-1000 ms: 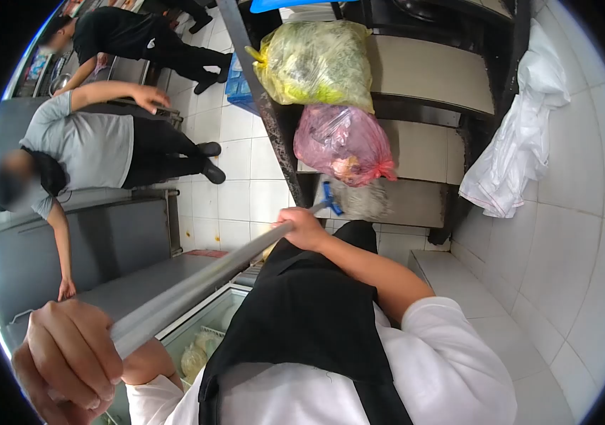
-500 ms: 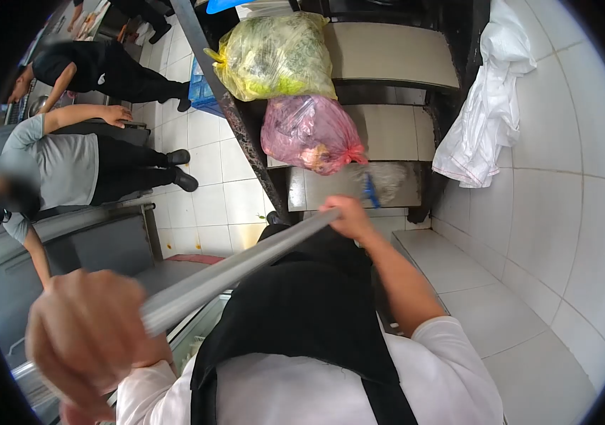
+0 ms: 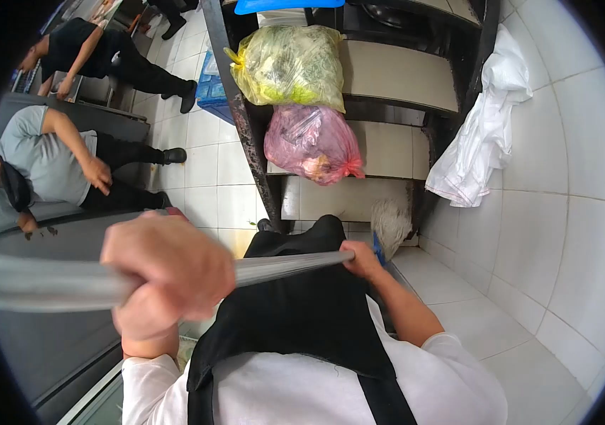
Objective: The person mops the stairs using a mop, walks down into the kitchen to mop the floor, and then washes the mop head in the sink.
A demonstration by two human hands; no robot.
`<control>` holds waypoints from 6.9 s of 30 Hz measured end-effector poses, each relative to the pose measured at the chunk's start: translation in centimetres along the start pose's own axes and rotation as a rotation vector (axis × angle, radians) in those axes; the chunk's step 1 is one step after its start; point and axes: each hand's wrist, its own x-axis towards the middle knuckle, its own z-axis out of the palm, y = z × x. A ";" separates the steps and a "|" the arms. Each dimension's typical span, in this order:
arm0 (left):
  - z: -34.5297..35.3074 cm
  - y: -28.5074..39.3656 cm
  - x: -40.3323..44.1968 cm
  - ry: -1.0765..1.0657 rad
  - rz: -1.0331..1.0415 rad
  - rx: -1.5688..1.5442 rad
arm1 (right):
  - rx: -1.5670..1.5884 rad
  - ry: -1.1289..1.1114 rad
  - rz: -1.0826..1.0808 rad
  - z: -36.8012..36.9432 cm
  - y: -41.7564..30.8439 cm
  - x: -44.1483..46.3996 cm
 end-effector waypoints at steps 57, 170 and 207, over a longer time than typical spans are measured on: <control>-23.3 -32.3 -33.8 0.451 -1.173 0.575 | 0.368 0.647 -0.041 -10.2 -14.1 6.5; -7.1 18.0 -6.1 0.092 0.148 0.336 | 0.250 -0.500 -0.583 11.8 -20.1 19.7; -50.1 11.7 -7.1 1.006 0.071 0.601 | -0.637 0.426 0.316 8.3 -22.9 52.8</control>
